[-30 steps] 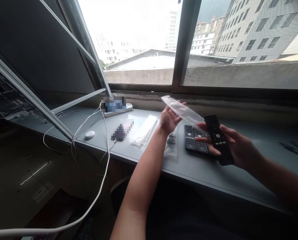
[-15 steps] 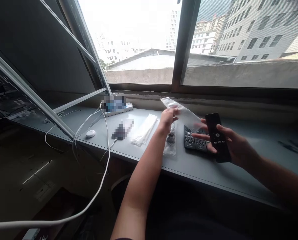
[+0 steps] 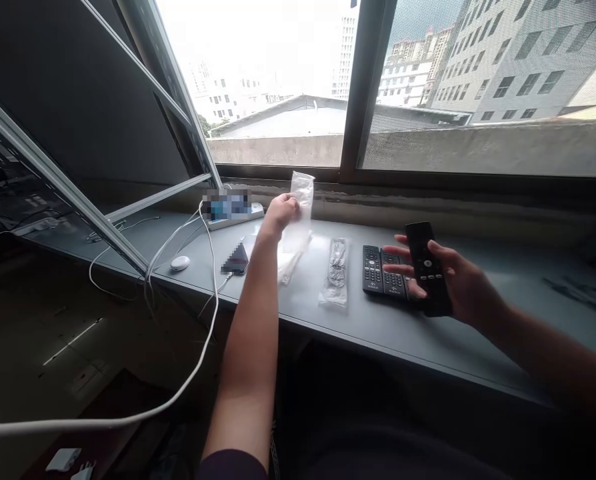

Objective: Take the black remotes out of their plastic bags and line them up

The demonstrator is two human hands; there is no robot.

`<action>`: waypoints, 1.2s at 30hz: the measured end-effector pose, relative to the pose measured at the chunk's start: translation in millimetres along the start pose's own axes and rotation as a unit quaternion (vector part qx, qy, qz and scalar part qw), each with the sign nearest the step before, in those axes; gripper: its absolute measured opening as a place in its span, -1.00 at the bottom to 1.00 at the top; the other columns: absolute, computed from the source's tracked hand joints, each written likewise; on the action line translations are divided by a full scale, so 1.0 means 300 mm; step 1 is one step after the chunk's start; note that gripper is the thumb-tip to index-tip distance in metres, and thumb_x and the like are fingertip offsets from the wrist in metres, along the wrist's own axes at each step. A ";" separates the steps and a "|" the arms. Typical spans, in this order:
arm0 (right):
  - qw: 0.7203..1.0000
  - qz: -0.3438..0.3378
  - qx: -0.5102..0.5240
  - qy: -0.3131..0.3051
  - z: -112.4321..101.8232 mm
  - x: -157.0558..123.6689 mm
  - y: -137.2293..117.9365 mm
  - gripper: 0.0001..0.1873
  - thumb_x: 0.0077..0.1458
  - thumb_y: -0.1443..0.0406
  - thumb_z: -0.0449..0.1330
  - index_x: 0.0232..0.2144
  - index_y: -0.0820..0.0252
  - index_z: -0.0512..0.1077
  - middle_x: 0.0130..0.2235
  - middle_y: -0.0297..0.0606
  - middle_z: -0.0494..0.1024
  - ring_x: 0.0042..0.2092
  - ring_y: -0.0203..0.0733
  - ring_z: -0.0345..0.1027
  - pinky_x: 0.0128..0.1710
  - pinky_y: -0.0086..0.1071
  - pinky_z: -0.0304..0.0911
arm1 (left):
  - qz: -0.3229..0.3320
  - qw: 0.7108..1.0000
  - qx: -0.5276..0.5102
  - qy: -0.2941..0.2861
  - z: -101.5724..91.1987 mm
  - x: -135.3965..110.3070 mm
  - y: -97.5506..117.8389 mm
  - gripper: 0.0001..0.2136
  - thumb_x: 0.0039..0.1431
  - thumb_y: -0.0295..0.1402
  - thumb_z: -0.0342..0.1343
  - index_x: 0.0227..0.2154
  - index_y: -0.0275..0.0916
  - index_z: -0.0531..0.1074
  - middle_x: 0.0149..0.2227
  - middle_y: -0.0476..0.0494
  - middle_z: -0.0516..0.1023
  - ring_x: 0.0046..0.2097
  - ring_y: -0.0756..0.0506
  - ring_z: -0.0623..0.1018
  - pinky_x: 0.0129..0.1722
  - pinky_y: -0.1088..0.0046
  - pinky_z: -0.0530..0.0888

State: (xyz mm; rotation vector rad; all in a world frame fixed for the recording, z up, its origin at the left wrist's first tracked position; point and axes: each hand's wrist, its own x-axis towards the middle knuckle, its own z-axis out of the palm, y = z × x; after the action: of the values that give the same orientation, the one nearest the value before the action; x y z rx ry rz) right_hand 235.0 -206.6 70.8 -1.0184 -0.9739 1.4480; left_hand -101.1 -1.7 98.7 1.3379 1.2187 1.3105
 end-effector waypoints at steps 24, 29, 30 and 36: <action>0.997 0.050 -0.004 -0.056 -0.002 -0.007 0.009 -0.60 0.43 0.00 0.32 0.11 0.08 0.71 -0.19 -0.11 0.72 -0.34 -0.04 0.57 -0.52 -0.32 0.52 | -0.098 0.809 0.576 -0.065 -0.005 -0.113 -0.023 -0.56 0.49 -0.11 0.18 0.22 -0.29 0.66 0.38 -0.69 0.59 0.42 -0.60 0.56 0.36 -0.06 0.47; 0.996 0.081 0.022 -0.042 0.020 -0.012 -0.004 -0.51 0.53 -0.03 0.14 0.08 0.12 0.73 -0.24 -0.11 0.70 -0.41 -0.07 0.49 -0.53 -0.33 0.51 | -0.085 0.821 0.551 -0.120 0.035 -0.132 -0.022 -0.40 0.51 0.06 0.16 0.39 -0.21 0.53 0.46 -0.60 0.52 0.47 -0.56 0.51 0.39 -0.01 0.47; 0.995 0.086 0.029 -0.037 0.024 -0.013 -0.007 -0.50 0.53 -0.01 0.13 0.07 0.12 0.74 -0.24 -0.10 0.69 -0.42 -0.07 0.48 -0.53 -0.32 0.52 | -0.069 0.822 0.552 -0.120 0.051 -0.139 -0.022 -0.39 0.50 0.05 0.19 0.42 -0.21 0.49 0.49 -0.60 0.48 0.49 -0.56 0.49 0.42 -0.01 0.45; 0.990 0.109 0.088 -0.027 0.037 -0.002 -0.019 -0.50 0.45 0.18 0.08 0.14 0.27 0.72 -0.30 -0.04 0.61 -0.46 -0.05 0.40 -0.49 -0.26 0.58 | 0.099 0.864 0.493 0.016 0.215 -0.159 0.009 -0.45 0.59 -0.09 0.15 0.47 -0.26 0.45 0.70 -0.47 0.14 0.74 -0.51 0.01 0.65 -0.14 0.15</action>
State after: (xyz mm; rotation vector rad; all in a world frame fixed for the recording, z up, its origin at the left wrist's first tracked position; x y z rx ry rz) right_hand 226.2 -207.1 79.7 -0.9840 -0.7747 1.7174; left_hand -34.9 -46.5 91.0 2.1924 1.9368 0.8075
